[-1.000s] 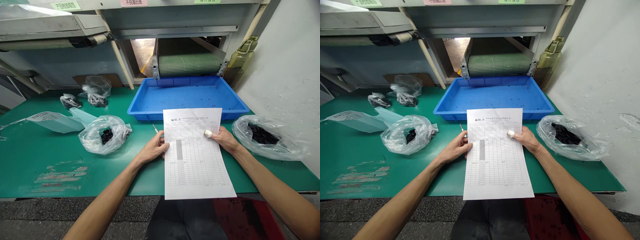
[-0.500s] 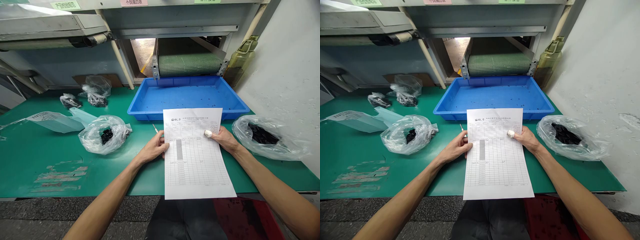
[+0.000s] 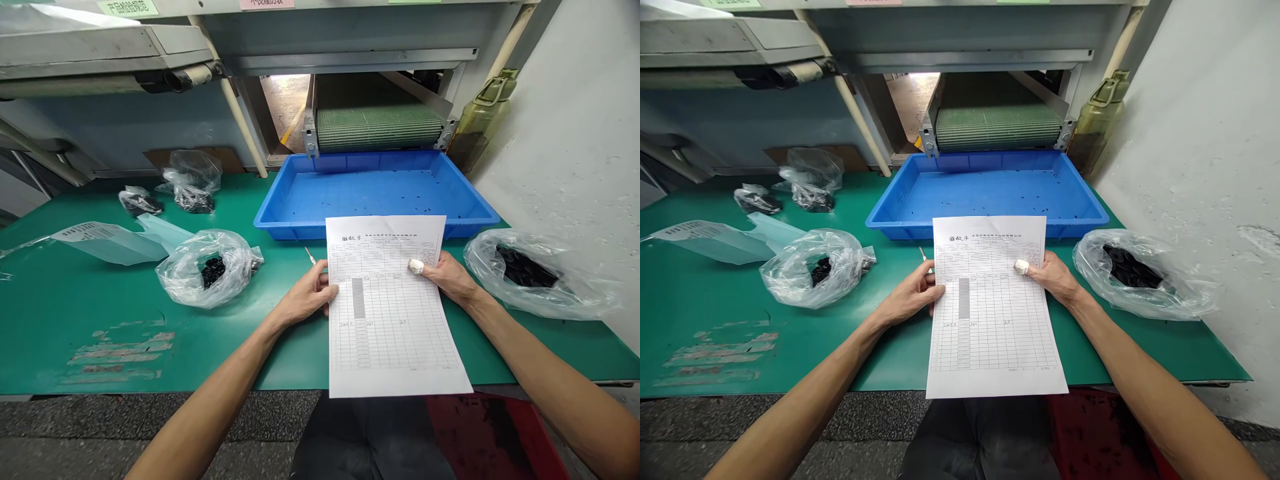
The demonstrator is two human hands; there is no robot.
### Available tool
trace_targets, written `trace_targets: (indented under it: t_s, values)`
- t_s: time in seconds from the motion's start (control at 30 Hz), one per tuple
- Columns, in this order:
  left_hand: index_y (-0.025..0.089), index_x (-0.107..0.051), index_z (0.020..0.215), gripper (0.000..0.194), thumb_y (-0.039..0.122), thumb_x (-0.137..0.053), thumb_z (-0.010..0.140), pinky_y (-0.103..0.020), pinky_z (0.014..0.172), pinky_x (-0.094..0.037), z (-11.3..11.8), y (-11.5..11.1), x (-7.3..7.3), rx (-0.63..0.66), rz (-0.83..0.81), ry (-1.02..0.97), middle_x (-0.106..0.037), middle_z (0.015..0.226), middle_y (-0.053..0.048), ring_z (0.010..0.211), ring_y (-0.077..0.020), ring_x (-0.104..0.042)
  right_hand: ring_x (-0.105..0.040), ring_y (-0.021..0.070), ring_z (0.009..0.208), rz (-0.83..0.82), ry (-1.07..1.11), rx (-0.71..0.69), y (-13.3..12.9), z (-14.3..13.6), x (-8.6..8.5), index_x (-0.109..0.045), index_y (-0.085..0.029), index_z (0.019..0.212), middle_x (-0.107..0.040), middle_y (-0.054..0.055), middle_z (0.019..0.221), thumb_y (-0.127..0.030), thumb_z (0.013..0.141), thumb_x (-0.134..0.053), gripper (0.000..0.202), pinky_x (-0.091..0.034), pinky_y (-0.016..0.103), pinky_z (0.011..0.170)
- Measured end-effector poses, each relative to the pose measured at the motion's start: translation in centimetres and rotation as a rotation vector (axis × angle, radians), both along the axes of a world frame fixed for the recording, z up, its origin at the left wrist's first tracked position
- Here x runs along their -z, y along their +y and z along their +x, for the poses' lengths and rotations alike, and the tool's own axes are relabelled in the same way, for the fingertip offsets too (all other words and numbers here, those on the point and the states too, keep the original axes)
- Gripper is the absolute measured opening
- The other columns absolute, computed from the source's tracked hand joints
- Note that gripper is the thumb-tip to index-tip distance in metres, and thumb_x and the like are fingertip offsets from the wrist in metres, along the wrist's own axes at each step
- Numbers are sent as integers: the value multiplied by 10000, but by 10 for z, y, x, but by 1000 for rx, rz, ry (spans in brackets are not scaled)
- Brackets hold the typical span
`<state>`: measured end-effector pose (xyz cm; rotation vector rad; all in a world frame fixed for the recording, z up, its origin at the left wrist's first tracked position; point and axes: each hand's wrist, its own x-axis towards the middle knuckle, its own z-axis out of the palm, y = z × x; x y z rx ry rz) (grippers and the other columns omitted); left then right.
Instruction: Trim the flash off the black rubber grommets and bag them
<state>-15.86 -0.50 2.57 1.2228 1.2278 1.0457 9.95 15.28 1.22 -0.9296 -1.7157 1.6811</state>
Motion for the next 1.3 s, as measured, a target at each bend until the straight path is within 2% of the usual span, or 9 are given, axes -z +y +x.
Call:
trace_targets:
  t_s: [0.57, 0.93, 1.3]
  values:
    - [175, -369, 1228, 409, 244, -539, 862, -225, 478, -478, -1, -1, 1, 1, 7, 12, -620, 924, -47, 639, -129, -562, -638, 349, 1004, 17, -17, 18, 0, 0, 1, -722, -217, 1046, -689, 77, 1106, -519, 575, -841, 572, -516, 508, 914]
    - [171, -371, 1222, 397, 233, -535, 866, -222, 470, -477, -1, 0, 2, 11, 13, -3, -612, 891, -31, 612, -117, -554, -627, 329, 1037, 0, 22, -7, 1, 2, 4, -706, -224, 1084, -671, 72, 1150, -479, 646, -821, 519, -521, 476, 925]
    - [169, -380, 1210, 388, 230, -535, 860, -219, 468, -478, -1, -1, 1, 1, 13, 9, -623, 910, -43, 617, -118, -553, -627, 342, 1036, -9, 13, -5, 2, 2, 5, -701, -219, 1101, -673, 80, 1144, -461, 647, -826, 529, -551, 469, 871]
